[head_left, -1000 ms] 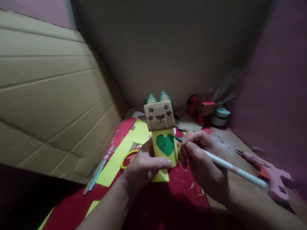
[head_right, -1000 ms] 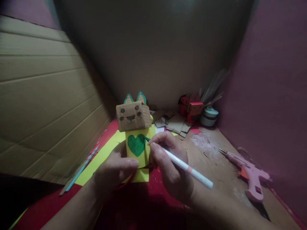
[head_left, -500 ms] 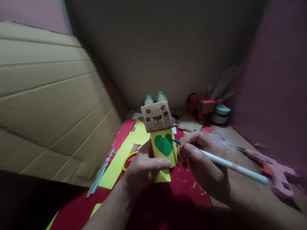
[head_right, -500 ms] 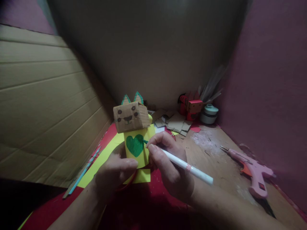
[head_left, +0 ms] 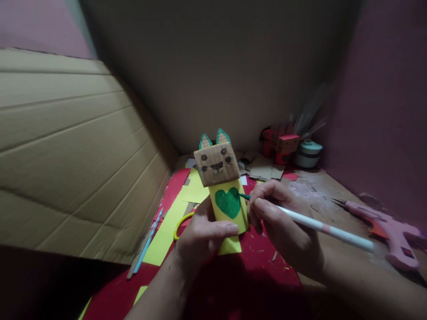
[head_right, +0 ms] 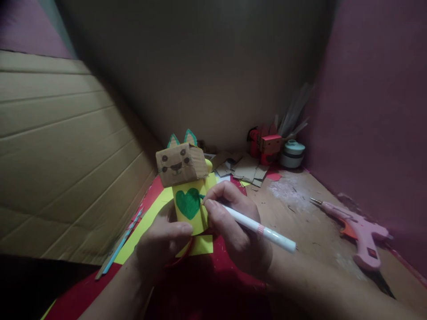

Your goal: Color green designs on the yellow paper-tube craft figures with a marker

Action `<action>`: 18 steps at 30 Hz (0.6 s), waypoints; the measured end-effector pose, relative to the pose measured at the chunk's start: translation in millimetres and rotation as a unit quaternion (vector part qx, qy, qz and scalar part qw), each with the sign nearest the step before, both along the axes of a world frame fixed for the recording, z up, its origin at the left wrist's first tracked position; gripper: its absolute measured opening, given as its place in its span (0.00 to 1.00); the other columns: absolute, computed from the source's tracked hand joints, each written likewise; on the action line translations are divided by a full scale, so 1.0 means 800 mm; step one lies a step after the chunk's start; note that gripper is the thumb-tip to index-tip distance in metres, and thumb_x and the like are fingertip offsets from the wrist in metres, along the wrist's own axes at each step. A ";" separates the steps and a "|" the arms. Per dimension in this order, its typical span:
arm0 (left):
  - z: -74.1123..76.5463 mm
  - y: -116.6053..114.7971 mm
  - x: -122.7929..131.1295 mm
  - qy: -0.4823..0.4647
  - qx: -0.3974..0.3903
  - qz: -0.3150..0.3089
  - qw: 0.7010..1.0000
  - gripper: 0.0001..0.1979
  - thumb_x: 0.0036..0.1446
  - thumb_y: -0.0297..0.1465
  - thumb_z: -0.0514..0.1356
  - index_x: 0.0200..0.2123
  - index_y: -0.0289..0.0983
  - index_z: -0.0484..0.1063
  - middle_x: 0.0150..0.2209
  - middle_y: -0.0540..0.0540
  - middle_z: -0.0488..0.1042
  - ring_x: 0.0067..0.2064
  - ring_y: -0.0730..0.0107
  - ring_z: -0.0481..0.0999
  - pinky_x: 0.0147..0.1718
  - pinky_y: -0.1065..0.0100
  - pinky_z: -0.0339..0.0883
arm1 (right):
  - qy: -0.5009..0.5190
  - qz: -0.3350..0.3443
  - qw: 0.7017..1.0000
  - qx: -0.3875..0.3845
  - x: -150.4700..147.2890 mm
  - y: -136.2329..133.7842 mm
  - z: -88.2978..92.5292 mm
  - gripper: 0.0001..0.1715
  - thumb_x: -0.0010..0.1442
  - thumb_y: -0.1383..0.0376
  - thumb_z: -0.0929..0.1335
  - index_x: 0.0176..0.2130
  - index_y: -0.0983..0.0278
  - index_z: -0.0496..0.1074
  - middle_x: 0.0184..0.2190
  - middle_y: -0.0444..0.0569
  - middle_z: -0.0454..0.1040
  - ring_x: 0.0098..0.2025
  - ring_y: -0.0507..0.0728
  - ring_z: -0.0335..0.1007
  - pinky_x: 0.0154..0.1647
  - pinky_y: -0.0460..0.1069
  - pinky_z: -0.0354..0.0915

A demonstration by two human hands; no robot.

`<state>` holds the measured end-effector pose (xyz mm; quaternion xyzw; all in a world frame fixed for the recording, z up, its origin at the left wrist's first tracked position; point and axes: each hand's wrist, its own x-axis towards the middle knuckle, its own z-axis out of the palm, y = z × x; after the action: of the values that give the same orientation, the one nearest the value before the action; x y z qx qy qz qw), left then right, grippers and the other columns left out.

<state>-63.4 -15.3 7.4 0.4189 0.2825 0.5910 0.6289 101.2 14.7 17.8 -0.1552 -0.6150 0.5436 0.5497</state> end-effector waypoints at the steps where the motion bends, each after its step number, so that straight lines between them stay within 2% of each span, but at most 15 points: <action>1: 0.000 0.000 0.000 -0.001 -0.004 0.005 1.000 0.21 0.39 0.30 0.76 0.40 0.34 0.81 0.35 0.42 0.82 0.34 0.62 0.81 0.38 0.63 0.75 | 0.000 0.003 1.000 0.000 0.001 0.000 0.000 0.09 0.71 0.66 0.69 0.36 0.58 0.74 0.23 0.38 0.70 0.23 0.48 0.68 0.24 0.40 0.67; 7: 0.005 -0.002 0.004 -0.002 0.004 0.008 1.000 0.21 0.39 0.29 0.75 0.40 0.36 0.79 0.33 0.45 0.81 0.33 0.64 0.81 0.37 0.65 0.76 | -0.001 0.001 1.000 0.002 0.000 0.001 -0.002 0.09 0.71 0.66 0.69 0.35 0.58 0.74 0.23 0.38 0.69 0.23 0.48 0.67 0.24 0.40 0.67; 13: 0.012 -0.004 0.005 0.001 -0.003 0.012 1.000 0.27 0.39 0.30 0.75 0.46 0.37 0.78 0.32 0.46 0.81 0.34 0.61 0.82 0.39 0.64 0.76 | -0.007 -0.018 1.000 0.008 -0.002 -0.001 0.000 0.08 0.71 0.65 0.69 0.36 0.57 0.74 0.23 0.38 0.68 0.23 0.50 0.66 0.22 0.42 0.65; 18: 0.009 -0.006 0.004 0.014 -0.005 0.020 1.000 0.22 0.39 0.30 0.76 0.41 0.36 0.79 0.32 0.44 0.82 0.34 0.62 0.81 0.39 0.63 0.76 | -0.013 -0.026 0.999 0.014 -0.001 -0.004 0.004 0.07 0.71 0.64 0.69 0.37 0.57 0.75 0.23 0.38 0.68 0.23 0.50 0.65 0.22 0.42 0.66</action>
<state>-60.1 -20.0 14.5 0.4184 0.3024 0.5963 0.6147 100.1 11.6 20.8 -0.1708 -0.6256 0.5181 0.5577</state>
